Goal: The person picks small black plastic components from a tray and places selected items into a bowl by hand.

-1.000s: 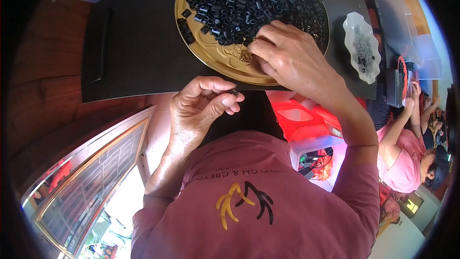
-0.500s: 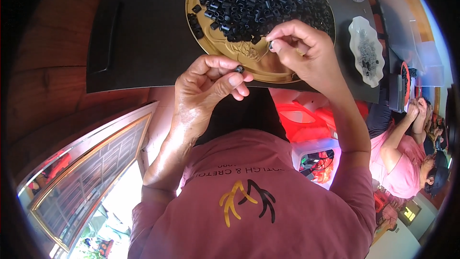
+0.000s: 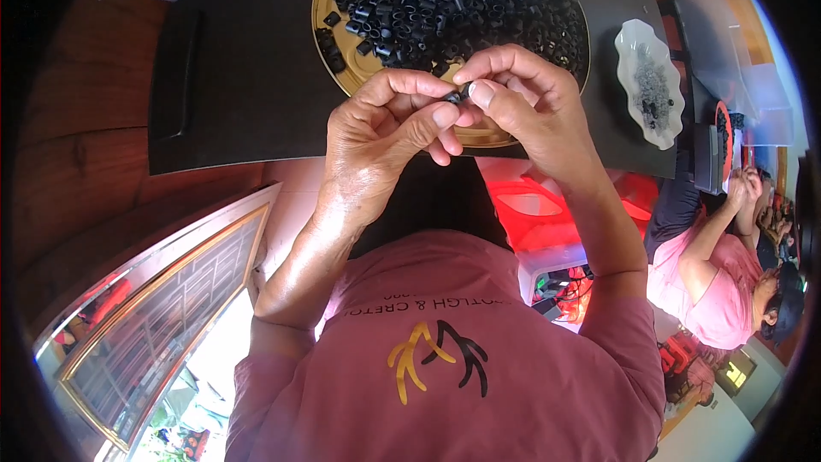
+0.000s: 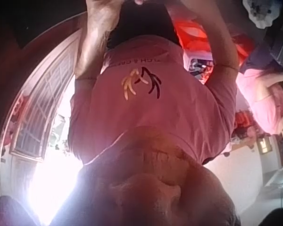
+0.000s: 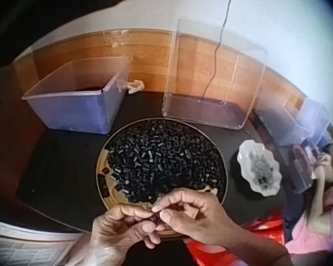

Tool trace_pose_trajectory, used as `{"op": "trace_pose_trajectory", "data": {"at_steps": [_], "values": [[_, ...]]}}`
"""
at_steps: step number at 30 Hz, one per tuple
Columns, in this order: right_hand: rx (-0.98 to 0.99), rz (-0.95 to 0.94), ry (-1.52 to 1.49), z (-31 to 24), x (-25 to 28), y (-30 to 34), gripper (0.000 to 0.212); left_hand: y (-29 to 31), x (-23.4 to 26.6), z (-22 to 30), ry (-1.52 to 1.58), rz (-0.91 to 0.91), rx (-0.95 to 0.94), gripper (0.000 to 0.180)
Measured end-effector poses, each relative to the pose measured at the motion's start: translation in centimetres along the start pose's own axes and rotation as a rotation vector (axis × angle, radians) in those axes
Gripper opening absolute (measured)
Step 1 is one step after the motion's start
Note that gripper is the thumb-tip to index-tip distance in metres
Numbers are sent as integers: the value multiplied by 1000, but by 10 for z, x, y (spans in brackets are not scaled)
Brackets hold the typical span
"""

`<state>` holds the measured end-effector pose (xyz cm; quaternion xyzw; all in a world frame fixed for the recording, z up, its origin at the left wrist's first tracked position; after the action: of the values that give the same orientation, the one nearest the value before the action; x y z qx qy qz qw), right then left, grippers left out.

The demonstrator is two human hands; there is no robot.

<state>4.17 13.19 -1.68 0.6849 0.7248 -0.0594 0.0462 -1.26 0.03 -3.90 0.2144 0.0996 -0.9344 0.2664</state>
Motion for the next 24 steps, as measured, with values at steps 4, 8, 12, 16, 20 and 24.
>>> {"op": "trace_pose_trajectory", "data": {"at_steps": [4, 8, 12, 16, 20, 24], "values": [[-27, -3, -61, -1, 0, 1, 17, 0, 3, -3, -4, 7, 13, 19], [-46, -11, -11, -1, 1, 3, 17, -2, 3, -2, -40, -6, 24, 18], [-51, -14, -27, -4, 0, 5, 18, -3, 2, -2, -42, -15, 19, 17], [-79, 33, -4, -3, 0, 8, 18, -3, 0, 1, -76, -22, 2, 15], [-93, 16, -16, -1, 0, 8, 15, -2, -2, 2, -86, -18, 30, 13], [-109, -37, 25, 3, -2, 7, 14, 0, -1, 1, -100, -44, 60, 14]]}}
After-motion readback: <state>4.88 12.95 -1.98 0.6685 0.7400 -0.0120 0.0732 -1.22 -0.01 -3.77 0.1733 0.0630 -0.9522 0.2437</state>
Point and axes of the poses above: each hand's wrist, its own y-axis away from the middle knuckle, its own x-axis out of the back of the hand, z = x × y, the point moved 7 cm from there along -y, towards the middle knuckle, and after that the axes turned 13 degrees about -z, right-handed, at the moved point
